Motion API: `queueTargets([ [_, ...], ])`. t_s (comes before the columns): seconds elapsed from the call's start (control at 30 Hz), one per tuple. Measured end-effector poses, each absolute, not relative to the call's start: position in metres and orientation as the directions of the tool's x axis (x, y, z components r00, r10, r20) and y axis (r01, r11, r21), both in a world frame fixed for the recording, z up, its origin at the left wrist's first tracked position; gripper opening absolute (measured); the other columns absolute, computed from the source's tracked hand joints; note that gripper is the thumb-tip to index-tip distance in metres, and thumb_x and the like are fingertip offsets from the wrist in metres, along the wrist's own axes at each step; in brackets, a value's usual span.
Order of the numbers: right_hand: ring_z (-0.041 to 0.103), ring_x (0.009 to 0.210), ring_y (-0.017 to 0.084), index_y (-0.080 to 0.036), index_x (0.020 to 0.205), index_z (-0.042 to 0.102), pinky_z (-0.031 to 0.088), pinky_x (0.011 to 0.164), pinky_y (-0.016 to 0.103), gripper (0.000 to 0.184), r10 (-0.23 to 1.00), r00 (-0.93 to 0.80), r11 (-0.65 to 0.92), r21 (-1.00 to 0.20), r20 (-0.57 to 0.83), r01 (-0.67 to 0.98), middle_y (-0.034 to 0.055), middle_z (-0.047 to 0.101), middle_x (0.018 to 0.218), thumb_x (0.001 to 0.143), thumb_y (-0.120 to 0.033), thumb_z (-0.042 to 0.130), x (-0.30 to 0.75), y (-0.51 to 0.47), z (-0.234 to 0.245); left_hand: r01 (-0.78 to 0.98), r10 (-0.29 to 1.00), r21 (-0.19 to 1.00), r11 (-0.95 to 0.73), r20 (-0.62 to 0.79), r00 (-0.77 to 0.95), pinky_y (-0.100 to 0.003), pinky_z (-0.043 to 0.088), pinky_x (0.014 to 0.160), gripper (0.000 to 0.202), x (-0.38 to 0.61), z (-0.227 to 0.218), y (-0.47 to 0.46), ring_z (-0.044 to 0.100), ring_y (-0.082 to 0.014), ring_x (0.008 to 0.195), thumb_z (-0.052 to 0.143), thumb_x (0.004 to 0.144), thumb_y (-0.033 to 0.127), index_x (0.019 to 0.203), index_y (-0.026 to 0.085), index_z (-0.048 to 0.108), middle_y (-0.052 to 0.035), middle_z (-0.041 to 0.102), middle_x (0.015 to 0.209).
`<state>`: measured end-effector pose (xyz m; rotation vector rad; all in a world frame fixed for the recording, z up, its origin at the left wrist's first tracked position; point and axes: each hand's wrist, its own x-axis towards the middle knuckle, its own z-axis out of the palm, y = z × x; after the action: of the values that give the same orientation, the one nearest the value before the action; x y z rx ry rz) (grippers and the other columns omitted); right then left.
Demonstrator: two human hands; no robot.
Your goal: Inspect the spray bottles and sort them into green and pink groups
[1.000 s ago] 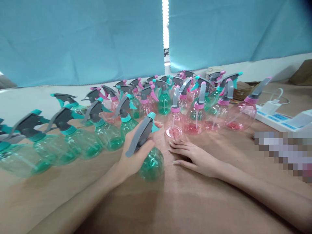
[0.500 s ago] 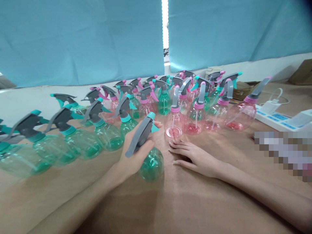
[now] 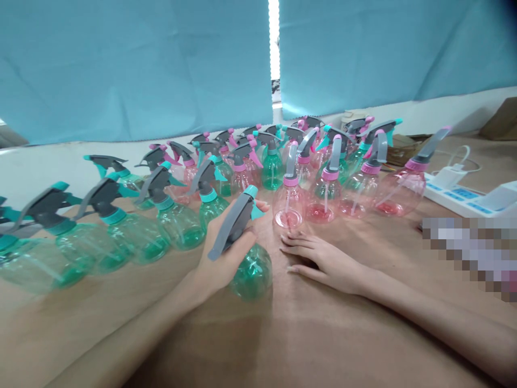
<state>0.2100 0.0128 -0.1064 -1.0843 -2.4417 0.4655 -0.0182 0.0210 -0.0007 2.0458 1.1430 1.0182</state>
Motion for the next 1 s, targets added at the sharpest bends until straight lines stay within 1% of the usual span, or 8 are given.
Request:
queueTargets([
  [0.17, 0.042, 0.136, 0.026, -0.022, 0.135, 0.054, 0.033, 0.114, 0.049, 0.047, 0.758, -0.604, 0.64, -0.459, 0.246, 0.616, 0.0064, 0.049, 0.144, 0.096, -0.049, 0.046, 0.2099, 0.0128, -0.1055, 0.441, 0.877, 0.767, -0.467, 0.338, 0.341, -0.03, 0.037, 0.055, 0.031, -0.0181, 0.0, 0.0206, 0.059, -0.0189, 0.066, 0.048, 0.077, 0.018, 0.106, 0.027, 0.058, 0.0053, 0.047, 0.056],
  [0.3, 0.041, 0.136, 0.026, -0.021, 0.135, 0.054, 0.033, 0.114, 0.048, 0.049, 0.757, -0.608, 0.642, -0.45, 0.24, 0.622, 0.0066, 0.048, 0.145, 0.096, -0.05, 0.046, 0.2102, 0.013, -0.1055, 0.442, 0.871, 0.759, -0.478, 0.344, 0.352, -0.03, 0.037, 0.055, 0.032, -0.0202, -0.0017, 0.0211, 0.051, -0.0158, 0.057, 0.049, 0.078, 0.018, 0.107, 0.027, 0.058, 0.0055, 0.047, 0.058],
  [0.37, 0.041, 0.136, 0.026, -0.021, 0.136, 0.054, 0.032, 0.114, 0.049, 0.049, 0.757, -0.607, 0.642, -0.453, 0.242, 0.619, 0.0071, 0.048, 0.145, 0.096, -0.049, 0.046, 0.2103, 0.013, -0.1055, 0.435, 0.865, 0.76, -0.483, 0.337, 0.372, -0.03, 0.036, 0.055, 0.032, -0.0216, -0.0023, 0.0213, 0.048, -0.0147, 0.055, 0.049, 0.08, 0.019, 0.109, 0.03, 0.059, 0.0057, 0.047, 0.06],
  [0.47, 0.04, 0.136, 0.027, -0.019, 0.136, 0.054, 0.031, 0.114, 0.049, 0.049, 0.757, -0.609, 0.641, -0.455, 0.238, 0.619, 0.008, 0.049, 0.144, 0.097, -0.048, 0.046, 0.2102, 0.0129, -0.1056, 0.412, 0.858, 0.778, -0.475, 0.305, 0.413, -0.029, 0.035, 0.054, 0.033, -0.0231, -0.0014, 0.0215, 0.047, -0.0149, 0.053, 0.048, 0.081, 0.019, 0.109, 0.033, 0.059, 0.0062, 0.044, 0.059],
  [0.67, 0.04, 0.137, 0.026, -0.019, 0.136, 0.053, 0.031, 0.114, 0.049, 0.049, 0.752, -0.614, 0.648, -0.441, 0.24, 0.621, 0.0077, 0.048, 0.145, 0.097, -0.048, 0.046, 0.2102, 0.0131, -0.1059, 0.368, 0.857, 0.803, -0.469, 0.313, 0.41, -0.029, 0.036, 0.052, 0.02, -0.0248, 0.0, 0.0224, 0.046, -0.0149, 0.051, 0.052, 0.077, 0.021, 0.094, 0.027, 0.061, 0.0058, 0.045, 0.056],
  [0.87, 0.039, 0.138, 0.026, -0.019, 0.137, 0.052, 0.031, 0.115, 0.048, 0.05, 0.754, -0.616, 0.646, -0.43, 0.229, 0.631, 0.0077, 0.047, 0.146, 0.097, -0.048, 0.045, 0.2102, 0.013, -0.1058, 0.342, 0.84, 0.803, -0.489, 0.328, 0.431, -0.027, 0.028, 0.048, 0.015, -0.0262, -0.0025, 0.0234, 0.032, -0.0106, 0.047, 0.049, 0.079, 0.019, 0.091, 0.023, 0.058, 0.0062, 0.038, 0.057],
  [0.93, 0.039, 0.137, 0.026, -0.019, 0.136, 0.053, 0.031, 0.115, 0.049, 0.049, 0.753, -0.614, 0.646, -0.435, 0.234, 0.627, 0.0075, 0.048, 0.145, 0.097, -0.048, 0.045, 0.2101, 0.0129, -0.1061, 0.314, 0.824, 0.801, -0.509, 0.347, 0.448, -0.027, 0.03, 0.051, 0.013, -0.0261, -0.003, 0.024, 0.034, -0.0104, 0.051, 0.049, 0.08, 0.018, 0.09, 0.022, 0.057, 0.0051, 0.042, 0.063],
  [1.0, 0.04, 0.137, 0.026, -0.02, 0.136, 0.053, 0.031, 0.114, 0.05, 0.048, 0.752, -0.613, 0.648, -0.442, 0.242, 0.62, 0.0076, 0.049, 0.144, 0.097, -0.047, 0.046, 0.21, 0.0127, -0.1063, 0.289, 0.802, 0.794, -0.535, 0.37, 0.468, -0.028, 0.034, 0.058, 0.013, -0.0262, -0.0033, 0.0246, 0.042, -0.0113, 0.059, 0.049, 0.079, 0.016, 0.088, 0.021, 0.056, 0.0028, 0.051, 0.074],
])
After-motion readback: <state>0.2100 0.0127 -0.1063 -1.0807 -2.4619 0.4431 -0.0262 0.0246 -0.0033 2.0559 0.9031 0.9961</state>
